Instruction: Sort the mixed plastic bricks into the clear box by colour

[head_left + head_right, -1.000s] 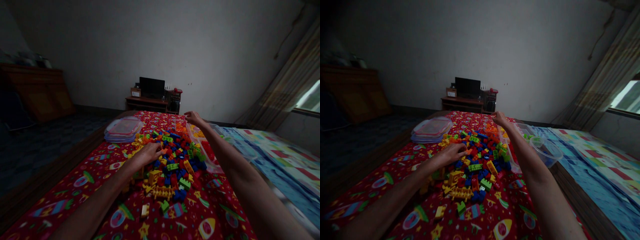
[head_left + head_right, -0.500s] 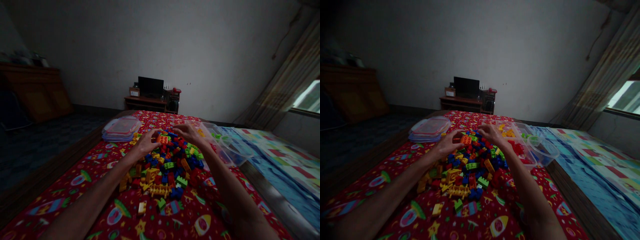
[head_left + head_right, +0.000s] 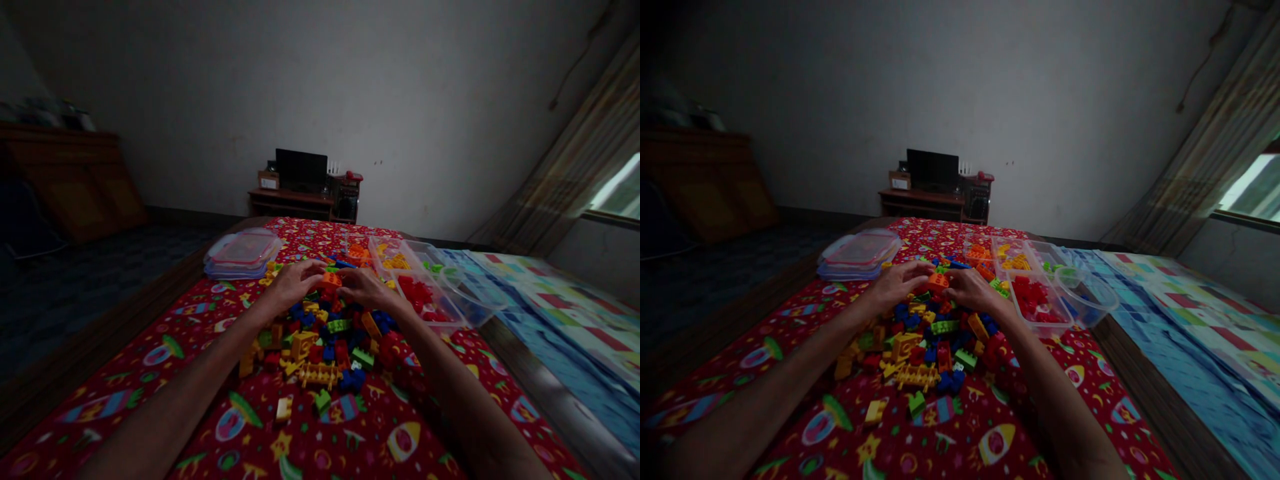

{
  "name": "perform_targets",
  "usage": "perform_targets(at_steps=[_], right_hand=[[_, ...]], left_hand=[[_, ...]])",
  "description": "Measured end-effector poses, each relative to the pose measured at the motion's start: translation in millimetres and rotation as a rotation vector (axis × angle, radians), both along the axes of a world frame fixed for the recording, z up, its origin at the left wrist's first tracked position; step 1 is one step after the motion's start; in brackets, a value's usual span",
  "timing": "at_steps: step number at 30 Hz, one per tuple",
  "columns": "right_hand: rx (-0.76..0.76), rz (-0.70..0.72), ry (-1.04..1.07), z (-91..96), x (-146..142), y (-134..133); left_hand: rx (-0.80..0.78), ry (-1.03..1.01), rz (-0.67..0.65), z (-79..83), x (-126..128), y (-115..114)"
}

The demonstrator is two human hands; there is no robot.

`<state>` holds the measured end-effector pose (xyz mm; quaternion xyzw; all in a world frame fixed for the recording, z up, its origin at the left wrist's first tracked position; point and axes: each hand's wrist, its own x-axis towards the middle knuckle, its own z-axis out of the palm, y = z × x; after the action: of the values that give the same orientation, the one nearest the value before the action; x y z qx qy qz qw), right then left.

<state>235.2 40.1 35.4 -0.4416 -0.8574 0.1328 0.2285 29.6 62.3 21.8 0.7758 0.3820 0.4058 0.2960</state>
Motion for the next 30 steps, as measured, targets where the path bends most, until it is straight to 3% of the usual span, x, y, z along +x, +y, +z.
perform_targets(at_steps=[4,8,11,14,19,26,30], right_hand=[[0.028,-0.169,0.002,3.0,8,7],[0.074,-0.352,0.009,15.5,21,37],[0.125,-0.503,-0.036,27.4,32,66],[0.096,-0.56,-0.029,34.5,38,83],[0.161,-0.428,0.026,25.4,34,67],[0.192,-0.211,0.029,-9.5,7,-1],[0.284,0.027,-0.12,-22.6,-13,-34]], left_hand=[[0.11,0.098,0.135,14.4,-11,-1],[0.172,0.137,0.246,23.3,-25,2],[0.176,0.168,0.265,23.2,-28,4],[0.188,0.201,0.254,21.1,-26,5],[0.223,0.249,0.273,18.8,-29,6],[0.254,0.323,0.315,21.1,-36,10],[0.258,0.362,0.318,22.1,-45,9]])
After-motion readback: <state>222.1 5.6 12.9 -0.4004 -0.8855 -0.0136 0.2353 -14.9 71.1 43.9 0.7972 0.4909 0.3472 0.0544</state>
